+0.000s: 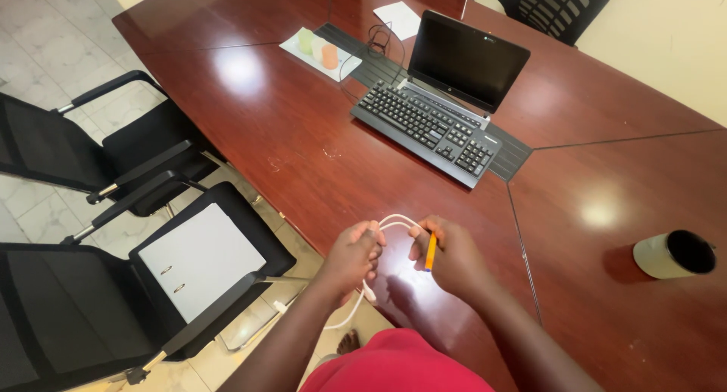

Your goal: Winding a cable and placing a cloth on a desk

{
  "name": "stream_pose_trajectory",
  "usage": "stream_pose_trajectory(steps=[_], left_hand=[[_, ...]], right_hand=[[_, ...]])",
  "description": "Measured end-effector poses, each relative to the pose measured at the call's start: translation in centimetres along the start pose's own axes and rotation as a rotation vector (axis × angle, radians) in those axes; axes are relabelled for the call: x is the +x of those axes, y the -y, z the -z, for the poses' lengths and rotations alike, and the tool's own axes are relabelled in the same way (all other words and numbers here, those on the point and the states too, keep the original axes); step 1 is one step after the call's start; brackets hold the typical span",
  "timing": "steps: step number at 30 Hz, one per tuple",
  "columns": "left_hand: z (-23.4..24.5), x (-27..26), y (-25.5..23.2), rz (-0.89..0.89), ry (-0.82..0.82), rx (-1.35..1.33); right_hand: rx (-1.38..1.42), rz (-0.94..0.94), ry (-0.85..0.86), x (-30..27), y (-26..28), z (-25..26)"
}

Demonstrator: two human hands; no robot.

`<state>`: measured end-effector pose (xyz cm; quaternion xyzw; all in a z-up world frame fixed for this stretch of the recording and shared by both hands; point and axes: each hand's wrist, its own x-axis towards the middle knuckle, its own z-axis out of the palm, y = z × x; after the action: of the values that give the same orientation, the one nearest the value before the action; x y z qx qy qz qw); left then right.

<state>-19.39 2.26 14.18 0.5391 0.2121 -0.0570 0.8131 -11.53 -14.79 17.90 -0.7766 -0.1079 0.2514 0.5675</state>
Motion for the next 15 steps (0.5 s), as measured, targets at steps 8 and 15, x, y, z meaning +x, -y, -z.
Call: stream_pose_trajectory(steps=[8,15], left_hand=[[-0.6,0.7,1.9,0.006,0.026,-0.029],[-2.9,-1.2,-0.8,0.024,0.001,0.027]], right_hand=[[0.269,0.023,-0.094,0.5,-1.3,-2.1],[0.148,0.115,-0.191,1.0,-2.7,-3.4]])
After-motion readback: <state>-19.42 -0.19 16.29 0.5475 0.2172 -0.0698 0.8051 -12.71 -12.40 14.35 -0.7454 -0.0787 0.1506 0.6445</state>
